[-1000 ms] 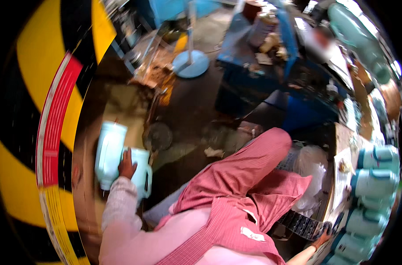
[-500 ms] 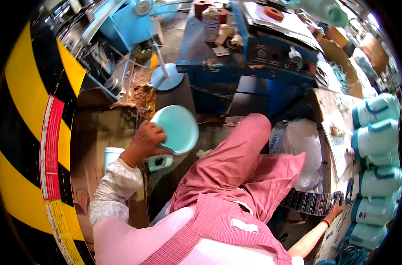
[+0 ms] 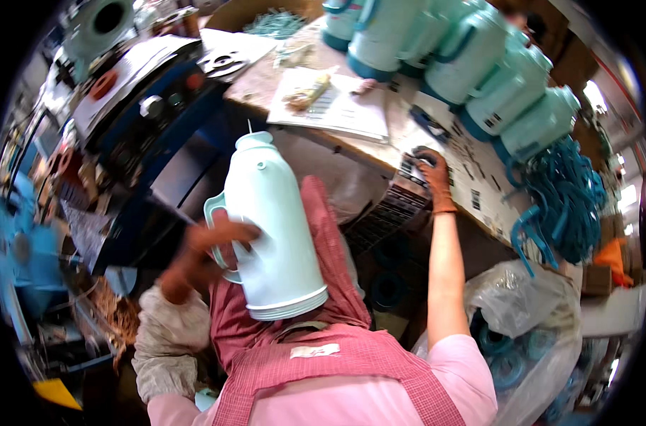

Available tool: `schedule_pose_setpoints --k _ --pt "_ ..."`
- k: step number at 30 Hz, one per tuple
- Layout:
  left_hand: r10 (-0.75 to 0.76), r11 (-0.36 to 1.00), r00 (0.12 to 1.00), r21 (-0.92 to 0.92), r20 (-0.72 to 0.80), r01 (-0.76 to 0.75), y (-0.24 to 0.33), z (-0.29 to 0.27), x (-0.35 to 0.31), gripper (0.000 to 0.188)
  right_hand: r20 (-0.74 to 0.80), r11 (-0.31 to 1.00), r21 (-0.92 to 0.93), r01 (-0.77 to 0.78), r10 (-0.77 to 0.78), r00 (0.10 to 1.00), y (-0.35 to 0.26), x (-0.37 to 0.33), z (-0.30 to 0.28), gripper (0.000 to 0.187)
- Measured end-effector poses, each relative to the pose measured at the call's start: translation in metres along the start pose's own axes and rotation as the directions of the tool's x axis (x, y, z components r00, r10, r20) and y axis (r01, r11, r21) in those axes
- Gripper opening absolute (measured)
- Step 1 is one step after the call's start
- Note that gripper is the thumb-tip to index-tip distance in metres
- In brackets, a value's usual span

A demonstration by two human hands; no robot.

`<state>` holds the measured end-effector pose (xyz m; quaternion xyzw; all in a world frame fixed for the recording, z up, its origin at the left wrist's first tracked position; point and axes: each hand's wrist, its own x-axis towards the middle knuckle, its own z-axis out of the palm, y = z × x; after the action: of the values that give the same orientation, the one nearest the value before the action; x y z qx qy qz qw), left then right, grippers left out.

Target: The person assembles thermal water bottles by applying adhesive labels to the bottle bodies, attaching base components from a bin, and snapping on plastic handles.

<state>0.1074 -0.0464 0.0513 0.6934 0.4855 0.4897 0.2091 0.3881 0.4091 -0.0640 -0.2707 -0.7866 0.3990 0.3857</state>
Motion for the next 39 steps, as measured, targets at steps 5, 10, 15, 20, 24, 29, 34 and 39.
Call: schedule_pose_setpoints --k 5,10,15,20,24,29,34,39 --pt "-0.543 0.833 0.785 -0.069 -0.298 0.549 -0.160 -0.053 0.024 0.038 0.085 0.976 -0.162 0.145 -0.132 0.988 -0.034 -0.010 -0.006 0.018" --pt "-0.775 0.573 0.632 -0.447 -0.022 0.687 -0.175 -0.064 0.022 0.039 0.094 0.962 0.270 -0.048 0.023 0.995 -0.154 -0.084 0.007 0.023" --pt "-0.556 0.686 0.819 -0.481 0.138 0.547 -0.157 -0.100 0.022 0.041 0.220 0.524 0.847 -0.096 -0.180 0.959 -0.199 -0.133 0.046 0.021" --pt "-0.619 0.749 0.761 -0.439 -0.196 0.496 -0.157 -0.073 0.024 0.041 0.602 0.251 0.782 -0.571 -0.067 0.795 -0.222 -0.143 0.124 0.016" --pt "-0.597 0.723 0.729 -0.617 -0.334 0.310 -0.134 -0.044 0.042 0.024 0.765 0.169 0.635 -0.754 -0.007 0.643 -0.207 -0.167 0.151 0.020" --pt "-0.513 0.845 0.779 -0.051 -0.361 0.533 -0.120 -0.067 0.048 0.030 0.741 0.299 0.613 -0.732 0.106 0.664 -0.215 -0.185 0.140 0.028" --pt "-0.616 0.643 0.596 0.109 -0.515 0.758 -0.114 -0.050 0.039 0.041 0.695 0.507 0.543 -0.669 0.176 0.698 -0.214 -0.219 0.145 0.044" --pt "-0.624 0.551 0.517 0.140 -0.586 0.823 -0.104 -0.044 0.037 0.031 0.608 0.731 0.533 -0.426 0.020 0.794 -0.208 -0.225 0.152 0.048"
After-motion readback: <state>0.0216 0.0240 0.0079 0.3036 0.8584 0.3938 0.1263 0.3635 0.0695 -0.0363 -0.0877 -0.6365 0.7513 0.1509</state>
